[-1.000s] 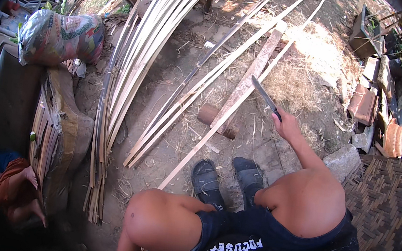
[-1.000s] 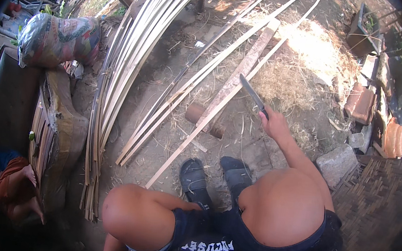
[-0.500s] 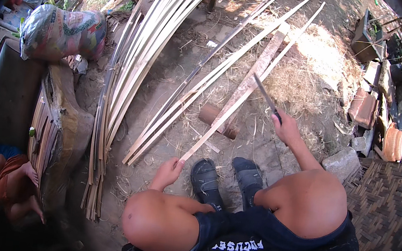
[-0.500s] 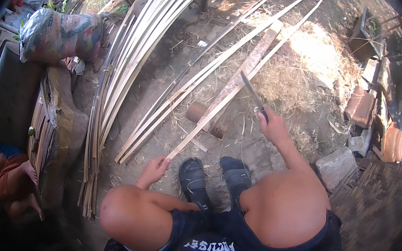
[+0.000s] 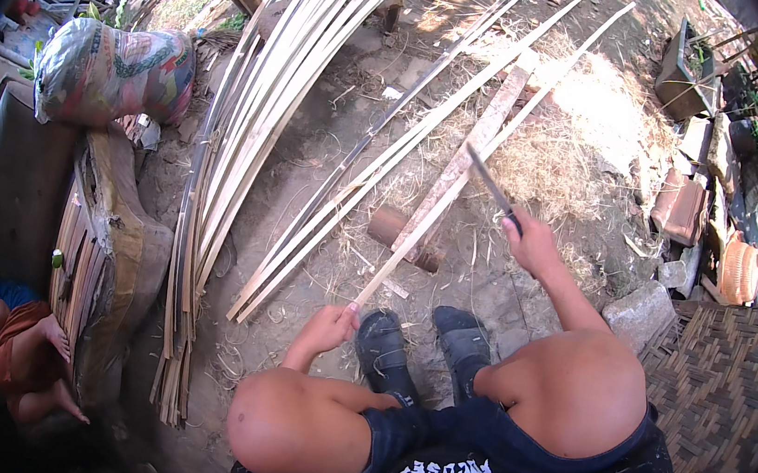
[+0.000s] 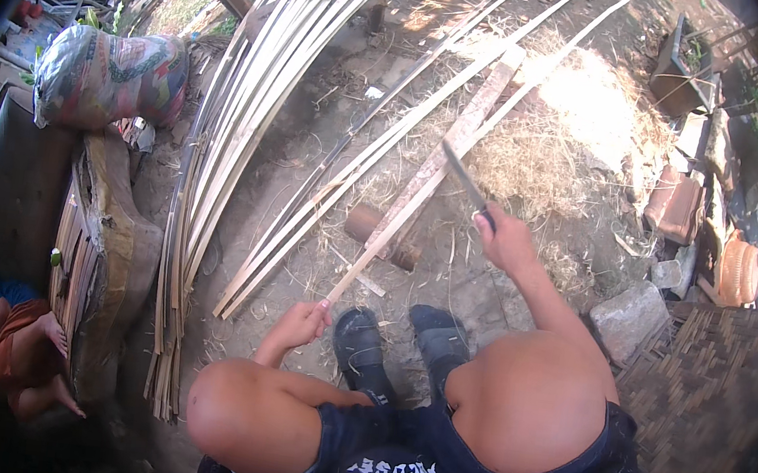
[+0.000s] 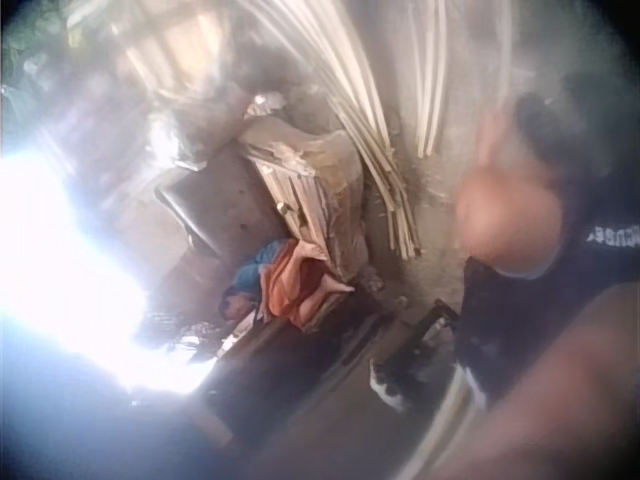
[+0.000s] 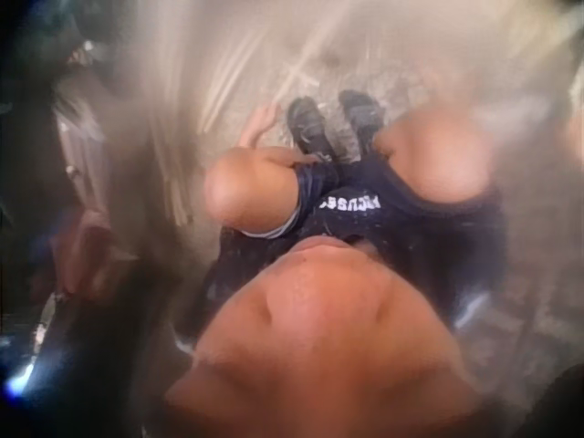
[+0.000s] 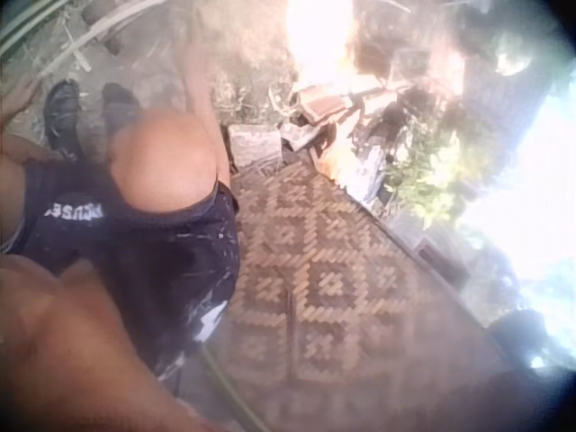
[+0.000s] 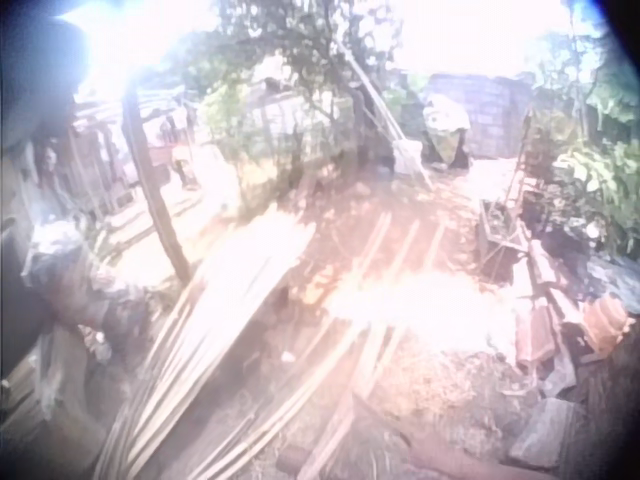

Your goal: The person splits long bamboo poles into thin strips using a machete. They repeatedly strike the bamboo against a wooden block to separate the strips, then gather and stack the finished pieces.

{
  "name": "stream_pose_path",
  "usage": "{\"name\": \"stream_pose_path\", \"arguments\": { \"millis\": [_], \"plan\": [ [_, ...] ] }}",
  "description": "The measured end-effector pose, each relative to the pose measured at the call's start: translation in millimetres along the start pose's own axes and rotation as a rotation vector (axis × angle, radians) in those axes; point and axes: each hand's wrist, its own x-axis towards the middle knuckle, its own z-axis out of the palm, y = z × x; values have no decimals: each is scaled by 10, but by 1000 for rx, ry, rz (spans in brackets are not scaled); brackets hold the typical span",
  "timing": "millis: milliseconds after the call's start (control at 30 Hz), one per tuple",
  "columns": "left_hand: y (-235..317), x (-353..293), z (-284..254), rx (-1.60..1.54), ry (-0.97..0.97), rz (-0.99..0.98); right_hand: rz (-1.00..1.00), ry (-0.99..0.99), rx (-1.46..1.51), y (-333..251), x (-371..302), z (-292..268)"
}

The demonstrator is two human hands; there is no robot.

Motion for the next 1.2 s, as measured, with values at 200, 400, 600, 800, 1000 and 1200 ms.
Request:
{"name": "stream_pose_path", "arguments": {
  "millis": [200, 400, 600, 800, 1000, 1200],
  "plan": [
    [-524, -82, -235, -155, -135, -105, -266, -7, -22, -100, -386, 532],
    [-219, 35, -104, -238, -65, -97, -507, -143, -86, -43, -457, 603],
    [-1101, -567, -463, -243, -48, -247, 112, 204, -27, 499, 107, -101],
    [-546, -254, -99, -135, 159, -21, -477, -117, -77, -259, -550, 640],
    [-1460, -789, -356, -171, 5, -441, -46, 129, -102, 411, 264, 138],
    [-76, 210, 322, 286, 470, 463, -455, -63, 13, -317, -664, 782]
  ]
}}
